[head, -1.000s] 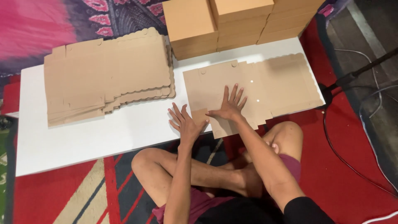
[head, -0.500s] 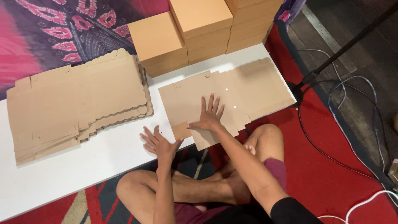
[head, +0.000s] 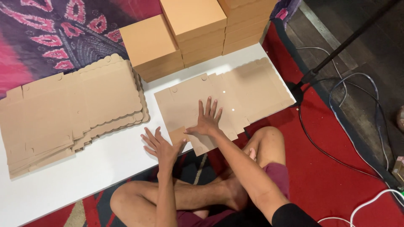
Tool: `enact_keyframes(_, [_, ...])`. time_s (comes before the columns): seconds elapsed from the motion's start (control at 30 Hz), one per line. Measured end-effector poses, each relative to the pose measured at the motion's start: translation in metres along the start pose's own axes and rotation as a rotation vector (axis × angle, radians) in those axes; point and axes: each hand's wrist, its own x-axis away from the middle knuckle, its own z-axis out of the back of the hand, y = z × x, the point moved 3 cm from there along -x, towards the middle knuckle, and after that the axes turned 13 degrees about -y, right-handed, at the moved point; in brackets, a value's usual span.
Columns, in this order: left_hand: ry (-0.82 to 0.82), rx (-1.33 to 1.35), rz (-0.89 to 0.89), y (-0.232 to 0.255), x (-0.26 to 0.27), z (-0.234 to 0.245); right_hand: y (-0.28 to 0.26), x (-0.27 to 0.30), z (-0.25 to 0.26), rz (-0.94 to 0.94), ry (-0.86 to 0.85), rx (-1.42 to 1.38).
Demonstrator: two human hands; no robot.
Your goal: Folding a flat cardboard sheet into a box shape
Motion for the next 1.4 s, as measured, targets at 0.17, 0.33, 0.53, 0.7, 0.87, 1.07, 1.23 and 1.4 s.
enact_keyframes(0.17, [0.005, 0.013, 0.01, -0.013, -0.008, -0.006, 0.003, -0.004, -0.001, 0.022, 0.002, -0.01])
enact_keyframes(0.33, [0.022, -0.008, 0.03, -0.039, -0.006, 0.0, 0.003, -0.005, -0.002, 0.02, 0.011, -0.005])
enact_keyframes(0.53, [0.07, -0.017, 0.07, -0.071, -0.006, 0.01, 0.003, -0.007, -0.004, 0.021, 0.015, -0.01])
enact_keyframes(0.7, [0.019, 0.03, 0.036, -0.058, -0.007, 0.003, 0.002, -0.002, -0.002, 0.015, 0.009, -0.017])
enact_keyframes(0.87, [-0.036, -0.032, 0.001, -0.014, -0.008, -0.008, 0.003, -0.007, -0.004, 0.011, 0.015, -0.007])
enact_keyframes(1.07, [-0.061, -0.032, 0.036, -0.008, -0.008, -0.006, 0.005, -0.01, -0.006, 0.026, 0.02, -0.023])
enact_keyframes(1.23, [-0.044, -0.03, 0.091, -0.04, -0.008, 0.004, 0.003, -0.006, -0.003, 0.026, 0.023, -0.012])
enact_keyframes(1.4, [0.037, -0.006, 0.071, -0.066, -0.005, 0.013, 0.002, -0.003, -0.003, 0.006, 0.008, 0.005])
